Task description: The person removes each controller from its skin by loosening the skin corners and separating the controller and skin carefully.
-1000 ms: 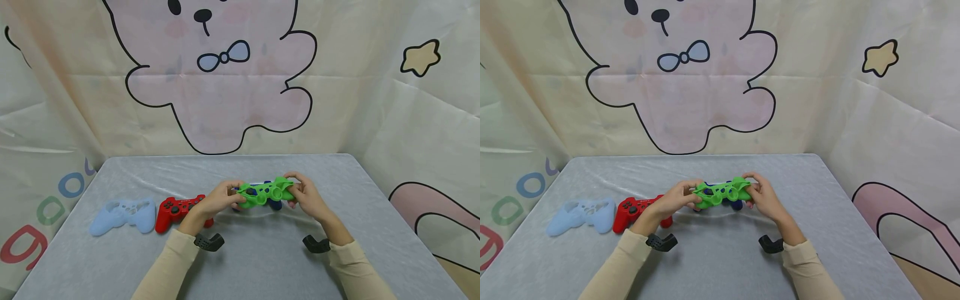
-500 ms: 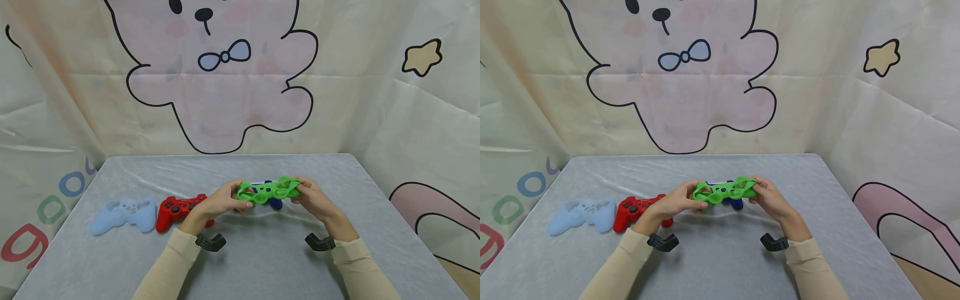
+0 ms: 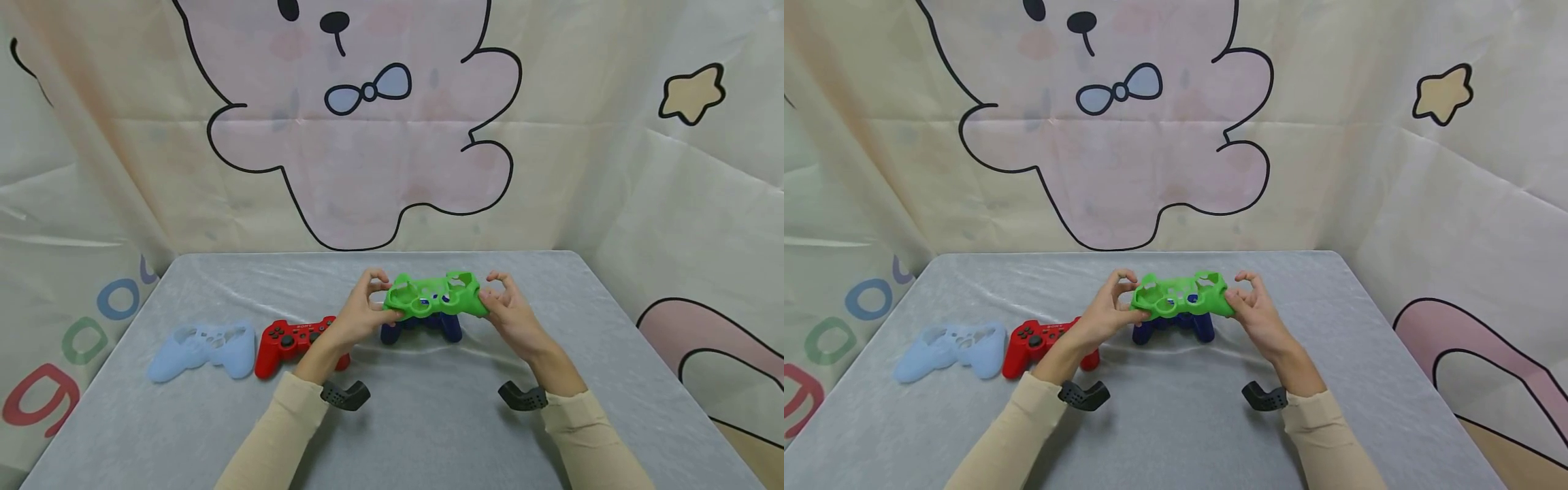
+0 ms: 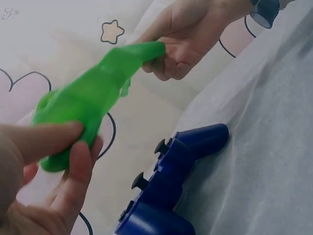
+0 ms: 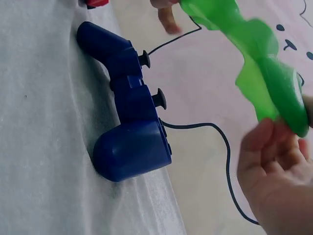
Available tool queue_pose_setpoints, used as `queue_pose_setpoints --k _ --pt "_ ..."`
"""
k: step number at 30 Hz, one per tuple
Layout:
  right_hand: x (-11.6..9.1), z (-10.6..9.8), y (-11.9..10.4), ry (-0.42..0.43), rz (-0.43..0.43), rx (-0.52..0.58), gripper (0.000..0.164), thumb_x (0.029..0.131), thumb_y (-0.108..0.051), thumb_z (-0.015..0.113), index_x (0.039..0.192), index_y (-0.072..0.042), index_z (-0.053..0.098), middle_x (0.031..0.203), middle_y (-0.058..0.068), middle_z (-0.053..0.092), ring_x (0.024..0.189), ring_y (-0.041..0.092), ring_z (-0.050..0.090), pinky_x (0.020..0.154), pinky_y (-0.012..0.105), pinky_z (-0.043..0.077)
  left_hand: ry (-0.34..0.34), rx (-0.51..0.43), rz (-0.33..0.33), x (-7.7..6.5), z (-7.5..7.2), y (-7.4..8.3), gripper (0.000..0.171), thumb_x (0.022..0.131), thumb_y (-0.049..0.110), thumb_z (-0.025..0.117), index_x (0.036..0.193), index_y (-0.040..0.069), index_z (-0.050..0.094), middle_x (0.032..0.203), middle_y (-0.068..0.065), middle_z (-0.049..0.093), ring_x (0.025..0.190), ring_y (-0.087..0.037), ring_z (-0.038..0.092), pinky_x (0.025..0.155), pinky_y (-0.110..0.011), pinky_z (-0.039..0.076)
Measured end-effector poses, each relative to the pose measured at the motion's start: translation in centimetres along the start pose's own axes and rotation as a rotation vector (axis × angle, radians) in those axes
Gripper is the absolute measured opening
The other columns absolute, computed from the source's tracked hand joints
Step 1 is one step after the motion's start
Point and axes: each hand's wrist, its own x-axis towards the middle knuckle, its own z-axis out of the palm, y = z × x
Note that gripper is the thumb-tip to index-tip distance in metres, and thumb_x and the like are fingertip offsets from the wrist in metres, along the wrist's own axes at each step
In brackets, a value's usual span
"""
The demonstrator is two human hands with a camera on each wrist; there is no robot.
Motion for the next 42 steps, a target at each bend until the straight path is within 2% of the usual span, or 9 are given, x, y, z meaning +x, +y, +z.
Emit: queue_pose_setpoints --k 6,13,17,20,26,29,32,36,42 --pt "-0.03 0.39 0.02 0.096 -0.052 -0.097 0.005 0.106 -0.006 0.049 0.105 -0.011 0.051 0.086 -0.011 0.060 0.080 -0.002 0.058 0.071 0.014 0.051 0.095 -0.009 0.023 -0.10 0.17 0.11 0.034 0.088 -0.009 0.068 0.093 0.003 0.037 0.103 -0.007 0.041 0.076 -0.017 0.070 0.080 -0.039 0.060" --pt "-0.32 0.11 -0.28 0.041 -0.035 -0.259 0.035 0.106 -0.011 0.050 0.138 0.003 0.054 0.090 -0.012 0.063 0.078 -0.003 0.057 0.073 0.016 0.051 0.090 0.011 0.044 -0.22 -0.20 0.08 0.014 0.090 -0.007 0.066 0.100 -0.001 0.057 0.121 -0.014 0.054 0.063 -0.013 0.062 0.067 -0.028 0.054" --pt "-0.34 0.03 -0.36 0.012 -0.035 -0.342 0.046 0.107 -0.014 0.050 0.147 0.008 0.044 0.086 -0.013 0.058 0.067 0.002 0.042 0.064 0.021 0.040 0.059 0.054 0.062 -0.19 -0.51 0.09 0.028 0.091 -0.006 0.064 0.118 -0.001 0.065 0.137 -0.018 0.058 0.053 -0.007 0.048 0.061 -0.022 0.049" --pt "-0.32 0.03 -0.31 0.008 -0.031 -0.325 0.049 0.107 -0.014 0.049 0.150 0.008 0.040 0.092 -0.013 0.062 0.073 0.000 0.050 0.067 0.019 0.047 0.005 0.098 0.086 -0.11 -0.60 0.08 0.043 0.093 -0.007 0.060 0.135 0.002 0.061 0.146 -0.017 0.057 0.053 -0.007 0.044 0.061 -0.022 0.047" --pt "-0.27 -0.01 -0.08 0.017 -0.040 -0.244 0.051 0.107 -0.010 0.046 0.154 0.004 0.031 0.107 -0.009 0.066 0.089 0.001 0.064 0.074 0.018 0.055 -0.039 0.080 0.047 -0.12 -0.31 0.29 0.061 0.093 -0.006 0.061 0.147 0.013 0.043 0.152 -0.019 0.044 0.069 -0.014 0.060 0.076 -0.042 0.057" --pt "-0.22 0.03 -0.05 0.016 -0.043 -0.248 0.050 0.109 -0.011 0.043 0.155 0.001 0.028 0.107 -0.008 0.064 0.086 0.002 0.061 0.070 0.019 0.053 -0.062 0.076 0.021 -0.16 -0.21 0.26 0.063 0.094 -0.004 0.061 0.148 0.017 0.038 0.143 -0.021 0.055 0.086 -0.017 0.067 0.081 -0.045 0.057" --pt "-0.17 0.13 -0.03 0.010 -0.043 -0.294 0.049 0.110 -0.013 0.040 0.156 -0.002 0.027 0.107 -0.006 0.063 0.083 0.004 0.060 0.068 0.021 0.052 -0.113 0.107 0.003 -0.22 -0.09 0.15 0.062 0.097 0.002 0.061 0.150 0.020 0.034 0.114 -0.014 0.068 0.086 -0.015 0.062 0.077 -0.036 0.052" --pt "-0.08 0.26 0.06 -0.004 -0.053 -0.414 0.049 0.109 -0.009 0.037 0.157 -0.005 0.027 0.113 0.006 0.061 0.080 0.008 0.059 0.067 0.026 0.052 -0.150 0.133 -0.010 -0.20 0.18 -0.06 0.058 0.101 0.013 0.060 0.151 0.022 0.032 0.094 -0.004 0.060 0.077 -0.015 0.052 0.074 -0.034 0.044" --pt "-0.05 0.55 0.02 -0.048 -0.099 -0.535 0.057 0.105 0.003 0.037 0.160 -0.012 0.029 0.134 0.030 0.051 0.080 0.014 0.063 0.063 0.034 0.054 -0.130 0.156 -0.099 -0.30 0.24 -0.01 0.077 0.095 0.004 0.067 0.157 0.029 0.028 0.132 -0.017 0.052 0.091 -0.017 0.062 0.076 -0.029 0.050"
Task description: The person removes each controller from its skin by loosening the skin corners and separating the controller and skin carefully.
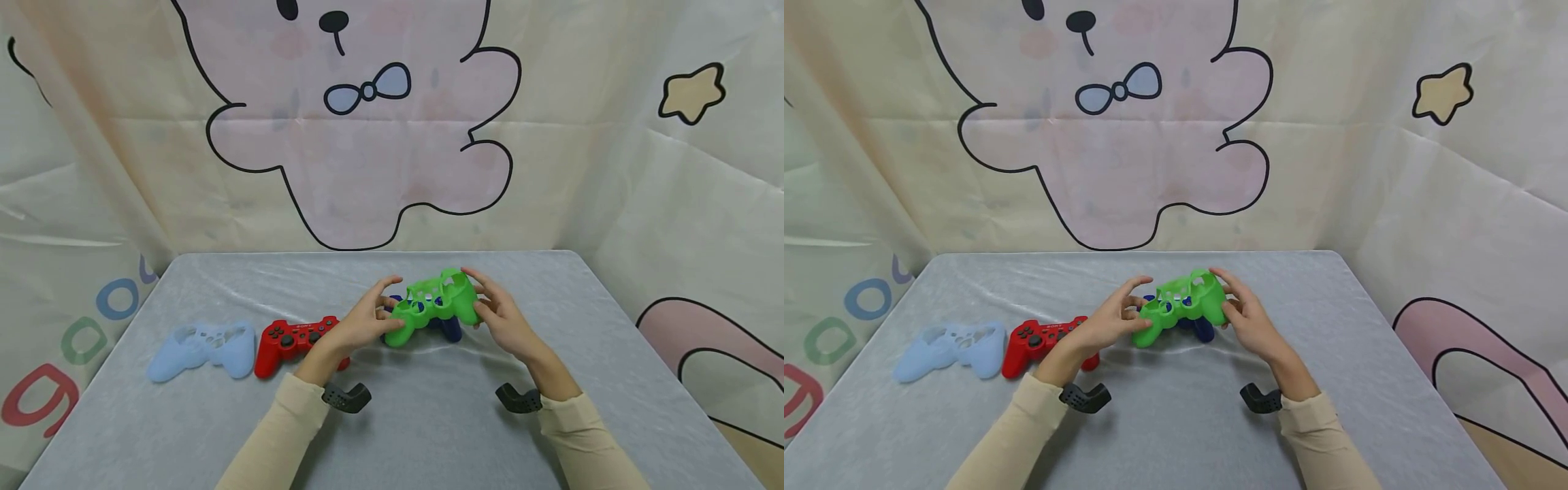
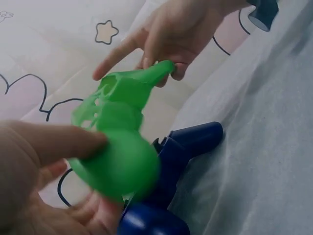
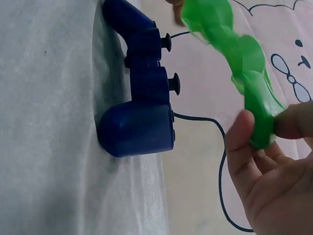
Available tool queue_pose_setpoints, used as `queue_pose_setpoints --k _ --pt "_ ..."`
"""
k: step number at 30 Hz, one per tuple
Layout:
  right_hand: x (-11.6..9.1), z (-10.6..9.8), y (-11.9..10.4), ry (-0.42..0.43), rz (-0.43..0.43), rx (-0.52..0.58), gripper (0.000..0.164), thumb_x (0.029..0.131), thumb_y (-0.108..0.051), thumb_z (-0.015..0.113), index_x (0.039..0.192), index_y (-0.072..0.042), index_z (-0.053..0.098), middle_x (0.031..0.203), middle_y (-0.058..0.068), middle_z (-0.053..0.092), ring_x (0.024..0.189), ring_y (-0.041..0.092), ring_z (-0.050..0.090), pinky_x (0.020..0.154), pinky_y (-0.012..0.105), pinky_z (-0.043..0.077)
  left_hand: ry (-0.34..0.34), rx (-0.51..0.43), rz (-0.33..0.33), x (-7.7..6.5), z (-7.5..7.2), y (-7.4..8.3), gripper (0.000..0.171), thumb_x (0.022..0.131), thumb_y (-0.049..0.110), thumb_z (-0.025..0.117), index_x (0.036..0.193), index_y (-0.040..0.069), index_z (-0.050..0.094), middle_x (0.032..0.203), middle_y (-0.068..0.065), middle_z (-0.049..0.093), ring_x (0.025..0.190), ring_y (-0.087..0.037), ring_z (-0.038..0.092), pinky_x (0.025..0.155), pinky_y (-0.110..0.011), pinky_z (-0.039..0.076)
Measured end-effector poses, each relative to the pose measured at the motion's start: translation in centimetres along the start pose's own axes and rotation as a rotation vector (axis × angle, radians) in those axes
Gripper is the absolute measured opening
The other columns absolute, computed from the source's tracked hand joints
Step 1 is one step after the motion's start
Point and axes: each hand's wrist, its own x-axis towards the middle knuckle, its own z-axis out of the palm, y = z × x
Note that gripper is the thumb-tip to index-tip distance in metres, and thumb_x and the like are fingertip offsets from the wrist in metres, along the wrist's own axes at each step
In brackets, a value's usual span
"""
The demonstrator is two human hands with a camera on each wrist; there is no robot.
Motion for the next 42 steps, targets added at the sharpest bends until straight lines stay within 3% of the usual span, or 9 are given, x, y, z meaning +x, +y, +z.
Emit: queue_pose_setpoints --k 3,5,11,17,21,27,31,37,42 --pt "-0.02 0.18 -0.22 -0.025 -0.030 -0.019 0.059 0.102 0.007 0.039 0.158 -0.011 0.032 0.135 0.033 0.048 0.079 0.014 0.067 0.062 0.038 0.057 -0.019 0.000 -0.046 -0.12 -0.09 0.11 0.088 0.093 -0.001 0.066 0.160 0.032 0.021 0.149 -0.023 0.044 0.110 -0.022 0.062 0.081 -0.028 0.052" --pt "-0.05 0.31 -0.39 -0.040 -0.038 -0.027 0.059 0.101 0.009 0.040 0.157 -0.009 0.034 0.134 0.033 0.047 0.080 0.015 0.068 0.063 0.041 0.059 -0.033 -0.014 -0.054 -0.13 -0.18 0.11 0.092 0.091 -0.005 0.065 0.161 0.033 0.019 0.150 -0.025 0.045 0.116 -0.025 0.061 0.082 -0.028 0.052" --pt "-0.12 0.49 -0.62 -0.023 -0.008 -0.012 0.058 0.097 0.011 0.043 0.152 -0.006 0.039 0.129 0.031 0.050 0.081 0.014 0.070 0.065 0.044 0.060 -0.020 -0.033 -0.028 -0.10 -0.39 0.32 0.090 0.088 -0.002 0.069 0.158 0.034 0.026 0.138 -0.021 0.051 0.097 -0.019 0.061 0.076 -0.028 0.052" --pt "-0.11 0.42 -0.69 0.001 0.013 0.019 0.050 0.101 -0.001 0.054 0.149 -0.004 0.042 0.133 0.029 0.049 0.071 0.010 0.066 0.057 0.029 0.051 -0.007 -0.041 -0.052 -0.06 -0.51 0.45 0.073 0.092 0.014 0.073 0.153 0.032 0.036 0.138 -0.020 0.053 0.099 -0.019 0.067 0.083 -0.030 0.054" --pt "-0.07 0.40 -0.56 0.023 -0.020 0.021 0.044 0.102 -0.004 0.056 0.145 -0.001 0.045 0.129 0.029 0.053 0.067 0.009 0.066 0.053 0.027 0.046 -0.001 -0.051 -0.033 0.01 -0.59 0.37 0.065 0.097 0.017 0.068 0.153 0.032 0.038 0.135 -0.019 0.053 0.101 -0.018 0.068 0.084 -0.030 0.052" --pt "-0.03 0.40 -0.44 0.056 -0.057 -0.016 0.044 0.100 0.001 0.058 0.142 0.000 0.049 0.123 0.028 0.058 0.085 0.004 0.070 0.060 0.028 0.052 0.033 -0.061 0.045 -0.14 -0.73 0.42 0.061 0.100 0.013 0.064 0.153 0.032 0.040 0.147 -0.017 0.046 0.119 -0.026 0.063 0.090 -0.031 0.051" --pt "-0.01 0.45 -0.37 0.058 -0.083 -0.019 0.046 0.098 0.005 0.059 0.143 0.002 0.049 0.126 0.028 0.057 0.090 0.003 0.070 0.063 0.027 0.055 0.065 -0.061 0.023 -0.22 -0.68 0.41 0.070 0.095 0.003 0.067 0.155 0.027 0.040 0.154 -0.020 0.043 0.125 -0.031 0.061 0.091 -0.031 0.053" --pt "-0.01 0.65 -0.49 0.037 -0.130 -0.002 0.049 0.097 0.008 0.059 0.145 0.005 0.049 0.131 0.028 0.056 0.090 0.005 0.070 0.065 0.024 0.055 0.103 0.007 -0.052 -0.19 -0.69 0.24 0.076 0.091 -0.005 0.069 0.156 0.021 0.039 0.146 -0.027 0.053 0.123 -0.030 0.064 0.091 -0.033 0.055" --pt "-0.02 0.85 -0.43 0.038 -0.129 -0.029 0.050 0.096 0.008 0.059 0.145 0.003 0.049 0.129 0.027 0.056 0.088 0.006 0.070 0.061 0.028 0.054 0.086 0.080 -0.065 -0.24 -0.75 0.15 0.068 0.091 -0.002 0.070 0.150 0.021 0.043 0.125 -0.020 0.066 0.096 -0.017 0.066 0.080 -0.030 0.053"
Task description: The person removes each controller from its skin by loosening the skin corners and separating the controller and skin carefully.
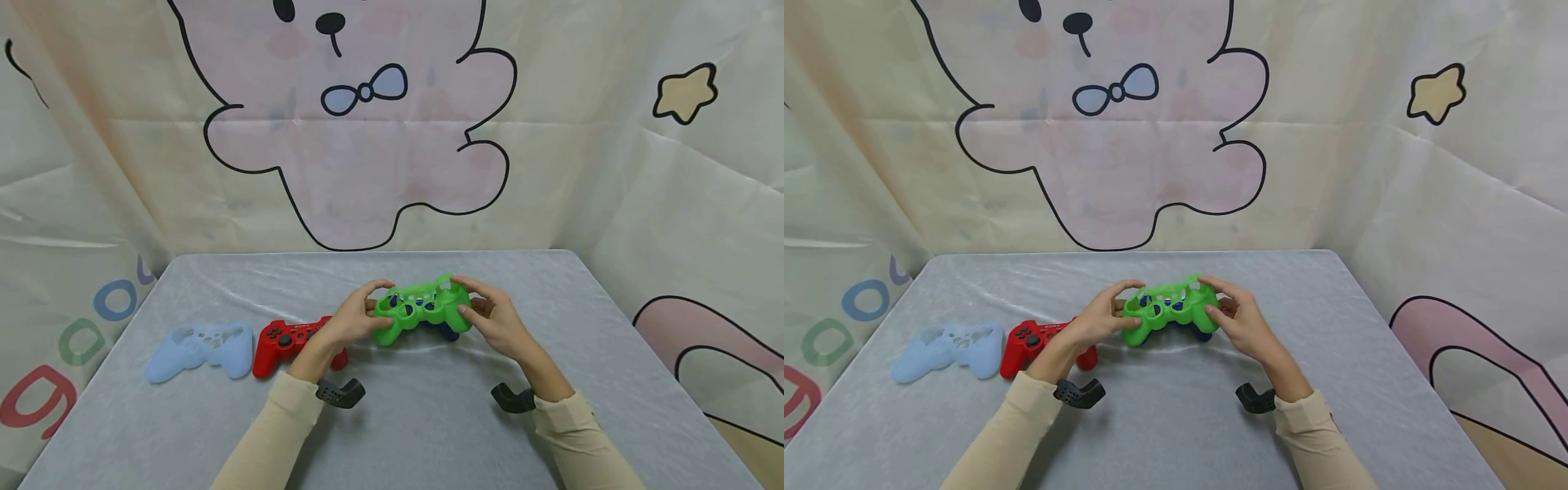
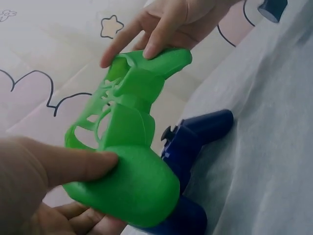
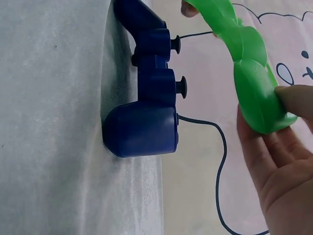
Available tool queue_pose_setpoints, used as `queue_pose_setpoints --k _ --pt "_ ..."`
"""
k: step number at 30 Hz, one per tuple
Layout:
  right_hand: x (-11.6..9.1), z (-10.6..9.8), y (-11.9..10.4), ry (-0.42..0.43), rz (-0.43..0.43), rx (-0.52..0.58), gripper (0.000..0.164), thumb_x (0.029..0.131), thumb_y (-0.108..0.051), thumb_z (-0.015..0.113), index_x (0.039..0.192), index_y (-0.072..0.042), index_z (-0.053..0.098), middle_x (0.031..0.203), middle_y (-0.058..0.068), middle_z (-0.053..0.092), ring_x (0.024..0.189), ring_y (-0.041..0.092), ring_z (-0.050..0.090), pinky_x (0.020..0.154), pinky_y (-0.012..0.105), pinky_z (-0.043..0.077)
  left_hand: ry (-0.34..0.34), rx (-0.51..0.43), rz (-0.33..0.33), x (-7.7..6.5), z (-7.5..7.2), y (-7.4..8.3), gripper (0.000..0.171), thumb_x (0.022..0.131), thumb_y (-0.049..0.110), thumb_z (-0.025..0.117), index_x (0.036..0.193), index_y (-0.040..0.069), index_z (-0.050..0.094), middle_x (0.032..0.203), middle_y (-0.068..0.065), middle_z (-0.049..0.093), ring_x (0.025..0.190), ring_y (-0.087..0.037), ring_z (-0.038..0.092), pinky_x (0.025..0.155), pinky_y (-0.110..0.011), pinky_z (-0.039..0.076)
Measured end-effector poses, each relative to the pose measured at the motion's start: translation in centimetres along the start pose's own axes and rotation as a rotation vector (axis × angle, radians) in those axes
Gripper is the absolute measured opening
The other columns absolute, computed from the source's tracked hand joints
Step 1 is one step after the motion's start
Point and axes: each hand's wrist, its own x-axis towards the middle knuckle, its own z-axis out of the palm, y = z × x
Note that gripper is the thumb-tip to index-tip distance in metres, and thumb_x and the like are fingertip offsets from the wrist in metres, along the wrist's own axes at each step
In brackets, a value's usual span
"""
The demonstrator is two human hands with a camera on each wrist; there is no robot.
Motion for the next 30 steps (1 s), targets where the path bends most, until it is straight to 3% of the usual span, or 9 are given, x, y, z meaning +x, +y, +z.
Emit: queue_pose_setpoints --k 3,8,11,16,19,23,30 --pt "0.01 0.06 0.20 -0.015 0.023 -0.031 0.050 0.097 0.008 0.059 0.145 0.001 0.049 0.130 0.028 0.055 0.084 0.008 0.069 0.058 0.031 0.053 -0.020 0.037 0.043 -0.05 -0.04 -0.12 0.061 0.093 -0.001 0.066 0.144 0.022 0.040 0.116 -0.019 0.064 0.092 -0.020 0.065 0.077 -0.032 0.052" --pt "-0.06 0.02 0.59 -0.029 0.083 -0.032 0.049 0.098 0.007 0.057 0.146 0.000 0.047 0.131 0.032 0.053 0.081 0.010 0.068 0.058 0.032 0.053 -0.073 0.091 0.149 -0.12 -0.15 -0.25 0.057 0.099 0.003 0.060 0.142 0.027 0.031 0.126 -0.021 0.059 0.105 -0.028 0.066 0.082 -0.033 0.051" --pt "-0.13 -0.11 0.79 -0.015 0.119 -0.015 0.049 0.099 0.005 0.057 0.146 0.000 0.047 0.128 0.033 0.053 0.080 0.009 0.068 0.057 0.031 0.052 -0.099 0.068 0.198 -0.09 -0.29 -0.27 0.056 0.101 0.007 0.058 0.143 0.025 0.027 0.127 -0.021 0.059 0.102 -0.027 0.068 0.082 -0.033 0.052" --pt "-0.10 -0.38 0.98 -0.002 0.126 0.000 0.049 0.099 0.003 0.057 0.147 0.001 0.046 0.129 0.033 0.054 0.076 0.007 0.066 0.056 0.030 0.050 -0.074 0.000 0.257 0.03 -0.61 -0.30 0.047 0.099 0.008 0.063 0.141 0.017 0.043 0.130 -0.022 0.056 0.091 -0.021 0.067 0.077 -0.030 0.053" --pt "-0.10 -0.52 0.96 -0.005 0.125 0.008 0.050 0.100 0.002 0.057 0.148 0.001 0.045 0.132 0.032 0.054 0.081 0.006 0.069 0.060 0.030 0.054 -0.041 -0.024 0.267 0.11 -0.82 -0.32 0.048 0.097 0.008 0.066 0.143 0.013 0.052 0.138 -0.021 0.056 0.091 -0.016 0.067 0.078 -0.027 0.054" --pt "-0.13 -0.59 0.86 -0.012 0.143 0.035 0.054 0.098 0.002 0.059 0.150 0.000 0.043 0.131 0.031 0.053 0.083 0.006 0.070 0.065 0.028 0.057 -0.030 -0.038 0.263 0.19 -0.95 -0.30 0.053 0.097 0.008 0.066 0.148 0.012 0.051 0.146 -0.019 0.054 0.096 -0.014 0.068 0.081 -0.024 0.055" --pt "-0.11 -0.52 0.83 -0.025 0.133 0.043 0.058 0.097 0.005 0.061 0.151 -0.001 0.042 0.133 0.030 0.052 0.079 0.007 0.067 0.065 0.027 0.057 0.029 0.022 0.247 0.26 -0.98 -0.29 0.053 0.094 0.008 0.068 0.145 0.013 0.054 0.135 -0.021 0.063 0.099 -0.022 0.069 0.077 -0.026 0.056"
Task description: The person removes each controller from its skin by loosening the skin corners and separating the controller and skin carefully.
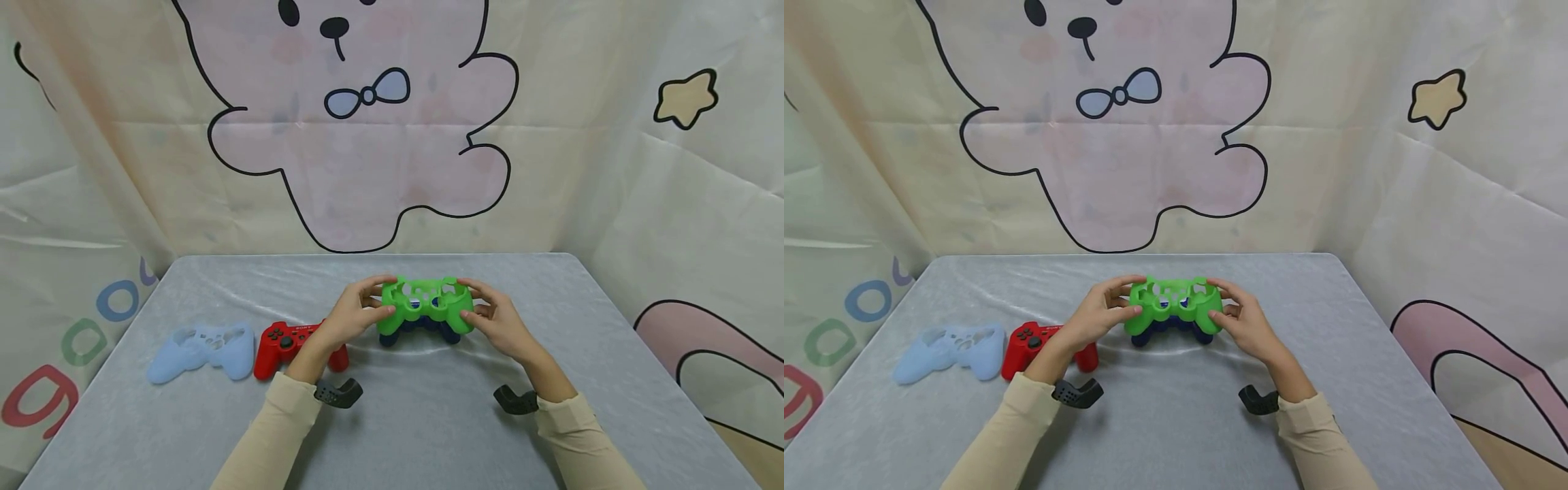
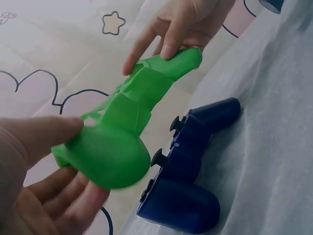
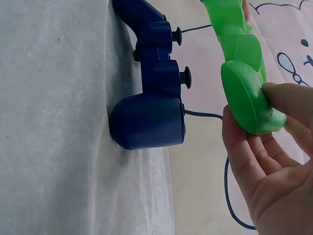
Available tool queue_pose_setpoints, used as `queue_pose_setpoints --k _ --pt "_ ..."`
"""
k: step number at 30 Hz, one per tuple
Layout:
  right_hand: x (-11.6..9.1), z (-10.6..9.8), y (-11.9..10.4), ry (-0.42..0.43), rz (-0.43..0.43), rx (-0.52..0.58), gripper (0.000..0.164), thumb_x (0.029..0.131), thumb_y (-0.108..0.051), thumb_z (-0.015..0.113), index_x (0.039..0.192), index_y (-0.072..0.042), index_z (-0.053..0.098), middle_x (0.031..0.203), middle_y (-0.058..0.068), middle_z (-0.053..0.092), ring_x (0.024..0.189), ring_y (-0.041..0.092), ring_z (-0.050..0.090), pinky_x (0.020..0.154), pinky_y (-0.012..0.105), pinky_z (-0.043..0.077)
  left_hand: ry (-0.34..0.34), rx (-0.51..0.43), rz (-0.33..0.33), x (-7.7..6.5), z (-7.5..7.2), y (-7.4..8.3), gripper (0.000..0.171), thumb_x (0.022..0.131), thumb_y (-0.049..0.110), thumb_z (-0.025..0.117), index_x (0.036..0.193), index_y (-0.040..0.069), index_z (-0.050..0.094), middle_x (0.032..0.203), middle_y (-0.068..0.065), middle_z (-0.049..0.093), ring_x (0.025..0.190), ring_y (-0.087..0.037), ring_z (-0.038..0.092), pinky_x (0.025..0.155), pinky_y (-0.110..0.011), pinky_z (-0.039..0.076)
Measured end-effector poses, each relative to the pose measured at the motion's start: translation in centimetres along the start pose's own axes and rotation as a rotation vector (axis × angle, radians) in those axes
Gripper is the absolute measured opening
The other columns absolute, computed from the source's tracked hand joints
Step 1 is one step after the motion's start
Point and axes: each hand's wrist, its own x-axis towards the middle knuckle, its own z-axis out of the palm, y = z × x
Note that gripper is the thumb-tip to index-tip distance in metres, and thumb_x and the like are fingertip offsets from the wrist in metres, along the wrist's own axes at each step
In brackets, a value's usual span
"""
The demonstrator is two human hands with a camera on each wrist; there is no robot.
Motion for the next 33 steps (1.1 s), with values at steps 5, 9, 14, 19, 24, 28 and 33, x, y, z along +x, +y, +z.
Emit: queue_pose_setpoints --k 5,9,14,19,24,28,33 --pt "0.1 0.1 0.2 0.001 -0.027 -0.021 0.059 0.095 0.006 0.062 0.151 0.000 0.043 0.136 0.029 0.052 0.077 0.008 0.065 0.063 0.028 0.055 0.031 0.067 -0.001 -0.1 0.0 0.2 0.051 0.093 0.008 0.071 0.142 0.011 0.057 0.128 -0.023 0.067 0.093 -0.023 0.068 0.068 -0.034 0.055" --pt "0.2 0.2 0.5 -0.003 -0.022 -0.018 0.059 0.095 0.006 0.062 0.151 0.000 0.043 0.135 0.031 0.052 0.078 0.008 0.066 0.064 0.028 0.055 0.009 0.063 -0.004 -0.1 0.0 0.3 0.052 0.093 0.010 0.072 0.142 0.010 0.057 0.128 -0.025 0.066 0.087 -0.020 0.068 0.068 -0.046 0.056" --pt "0.3 0.2 1.0 -0.019 -0.002 -0.009 0.060 0.096 0.006 0.061 0.152 0.001 0.040 0.134 0.036 0.050 0.082 0.008 0.069 0.065 0.027 0.056 -0.008 0.056 -0.021 -0.1 0.1 0.3 0.053 0.092 0.012 0.074 0.143 0.011 0.056 0.129 -0.025 0.064 0.087 -0.018 0.069 0.069 -0.048 0.058" --pt "0.4 0.2 1.1 -0.023 0.019 -0.006 0.059 0.097 0.005 0.060 0.152 0.000 0.039 0.135 0.037 0.050 0.082 0.008 0.070 0.065 0.027 0.056 -0.028 0.037 -0.032 0.0 0.2 0.2 0.053 0.092 0.010 0.074 0.142 0.011 0.056 0.128 -0.023 0.065 0.087 -0.018 0.071 0.068 -0.047 0.059" --pt "0.3 0.1 1.1 -0.026 0.034 0.004 0.059 0.097 0.005 0.060 0.152 0.000 0.039 0.131 0.037 0.052 0.082 0.009 0.070 0.067 0.024 0.056 -0.037 0.025 -0.060 0.0 0.6 0.4 0.052 0.091 0.009 0.074 0.140 0.012 0.057 0.126 -0.021 0.066 0.086 -0.018 0.072 0.067 -0.046 0.060" --pt "0.3 -0.1 1.0 -0.026 0.050 -0.003 0.059 0.097 0.005 0.060 0.152 -0.001 0.039 0.131 0.037 0.052 0.083 0.008 0.071 0.068 0.025 0.057 -0.028 0.024 -0.085 0.0 0.8 0.5 0.051 0.091 0.009 0.075 0.139 0.014 0.059 0.126 -0.019 0.066 0.085 -0.017 0.072 0.067 -0.044 0.061" --pt "0.3 -0.1 1.0 -0.032 0.075 -0.011 0.059 0.097 0.005 0.060 0.152 -0.001 0.039 0.131 0.036 0.052 0.084 0.008 0.071 0.068 0.025 0.057 -0.027 0.023 -0.104 0.1 0.9 0.6 0.052 0.090 0.010 0.076 0.139 0.014 0.059 0.123 -0.020 0.065 0.084 -0.017 0.071 0.067 -0.044 0.061"
